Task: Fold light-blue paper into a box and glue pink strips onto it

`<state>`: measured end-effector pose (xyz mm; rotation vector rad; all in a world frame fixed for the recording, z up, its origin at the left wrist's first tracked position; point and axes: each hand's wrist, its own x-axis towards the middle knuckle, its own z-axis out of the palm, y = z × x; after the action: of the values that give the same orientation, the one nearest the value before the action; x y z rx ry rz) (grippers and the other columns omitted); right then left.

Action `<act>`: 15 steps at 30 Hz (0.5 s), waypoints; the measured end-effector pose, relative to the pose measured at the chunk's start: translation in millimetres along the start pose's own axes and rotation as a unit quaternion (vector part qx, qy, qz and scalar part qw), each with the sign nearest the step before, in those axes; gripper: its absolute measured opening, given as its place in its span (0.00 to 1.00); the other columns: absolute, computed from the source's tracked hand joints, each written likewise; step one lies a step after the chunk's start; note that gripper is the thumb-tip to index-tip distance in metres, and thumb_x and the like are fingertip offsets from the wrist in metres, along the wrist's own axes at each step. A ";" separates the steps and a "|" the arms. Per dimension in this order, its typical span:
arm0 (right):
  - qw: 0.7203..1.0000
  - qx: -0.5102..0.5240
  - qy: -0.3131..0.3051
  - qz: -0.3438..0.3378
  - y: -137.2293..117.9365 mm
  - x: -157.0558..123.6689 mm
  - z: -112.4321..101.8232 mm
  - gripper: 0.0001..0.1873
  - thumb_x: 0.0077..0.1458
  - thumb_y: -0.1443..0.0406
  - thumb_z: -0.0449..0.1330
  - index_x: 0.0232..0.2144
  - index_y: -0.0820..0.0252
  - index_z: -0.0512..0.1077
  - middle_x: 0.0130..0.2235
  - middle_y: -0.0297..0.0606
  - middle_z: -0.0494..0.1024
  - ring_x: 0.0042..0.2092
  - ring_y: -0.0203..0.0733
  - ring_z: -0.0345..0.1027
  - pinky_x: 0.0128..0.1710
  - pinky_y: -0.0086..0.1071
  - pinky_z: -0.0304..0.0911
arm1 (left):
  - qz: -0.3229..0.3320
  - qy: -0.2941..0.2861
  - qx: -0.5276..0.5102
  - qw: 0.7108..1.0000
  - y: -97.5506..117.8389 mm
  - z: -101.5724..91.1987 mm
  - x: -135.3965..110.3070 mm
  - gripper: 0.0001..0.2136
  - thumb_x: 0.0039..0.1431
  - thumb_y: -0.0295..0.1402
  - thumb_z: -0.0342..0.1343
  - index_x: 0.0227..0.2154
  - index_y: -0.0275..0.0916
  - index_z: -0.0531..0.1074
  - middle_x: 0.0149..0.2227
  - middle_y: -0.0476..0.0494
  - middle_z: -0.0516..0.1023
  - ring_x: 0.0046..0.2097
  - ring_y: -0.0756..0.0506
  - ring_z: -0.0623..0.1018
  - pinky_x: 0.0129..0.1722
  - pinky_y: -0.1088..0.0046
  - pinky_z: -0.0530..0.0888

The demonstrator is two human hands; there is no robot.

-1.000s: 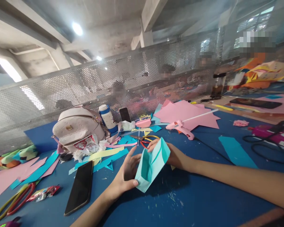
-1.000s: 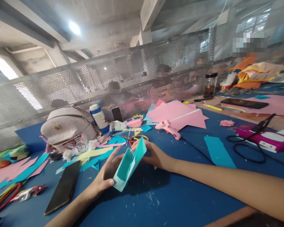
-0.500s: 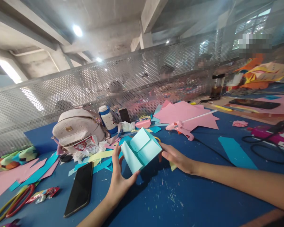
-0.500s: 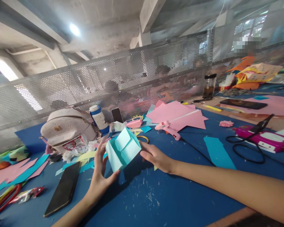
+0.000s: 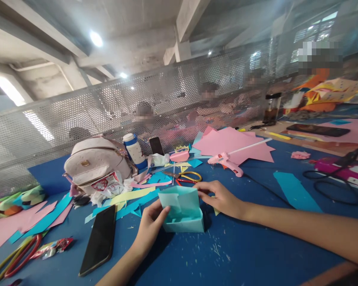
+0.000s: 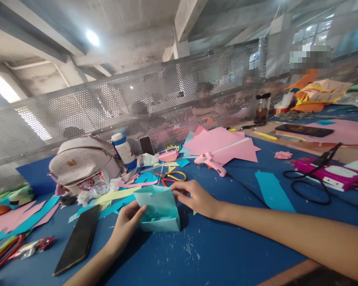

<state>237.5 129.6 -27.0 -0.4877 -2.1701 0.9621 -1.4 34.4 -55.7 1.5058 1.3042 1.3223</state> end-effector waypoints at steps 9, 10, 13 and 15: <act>0.999 -0.012 -0.019 -0.027 -7.6 -4.1 -0.7 0.19 0.59 0.50 0.58 0.41 0.59 0.73 0.36 0.37 0.77 0.34 0.38 0.70 0.31 0.29 0.65 | -0.014 0.024 0.048 0.998 11.4 0.9 -2.2 0.17 0.57 0.44 0.60 0.24 0.33 0.79 0.23 0.47 0.78 0.26 0.48 0.72 0.26 0.76 0.67; 0.999 -0.020 -0.019 -0.024 -7.2 -3.8 0.4 0.19 0.57 0.49 0.61 0.39 0.59 0.73 0.33 0.36 0.76 0.32 0.37 0.68 0.29 0.28 0.64 | -0.010 0.028 0.057 0.998 13.7 1.6 -3.0 0.17 0.57 0.43 0.60 0.23 0.34 0.79 0.22 0.48 0.76 0.25 0.48 0.71 0.26 0.76 0.66; 0.997 -0.067 -0.002 -0.022 -5.7 -2.7 4.4 0.15 0.56 0.54 0.63 0.35 0.59 0.74 0.31 0.35 0.76 0.29 0.36 0.66 0.28 0.29 0.63 | -0.006 0.021 0.082 0.996 18.8 4.3 -5.9 0.15 0.57 0.41 0.59 0.23 0.34 0.78 0.21 0.50 0.73 0.26 0.50 0.68 0.26 0.77 0.64; 0.995 -0.096 0.004 -0.026 -5.3 -1.5 6.3 0.11 0.58 0.58 0.62 0.32 0.60 0.74 0.30 0.35 0.77 0.29 0.36 0.65 0.29 0.29 0.62 | -0.013 0.001 0.098 0.995 19.7 5.2 -7.0 0.13 0.56 0.39 0.60 0.23 0.34 0.78 0.21 0.50 0.72 0.25 0.51 0.67 0.25 0.77 0.62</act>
<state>233.6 122.2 -26.6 -0.5231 -2.2686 0.7255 8.3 23.8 -39.6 1.6136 1.4850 1.2091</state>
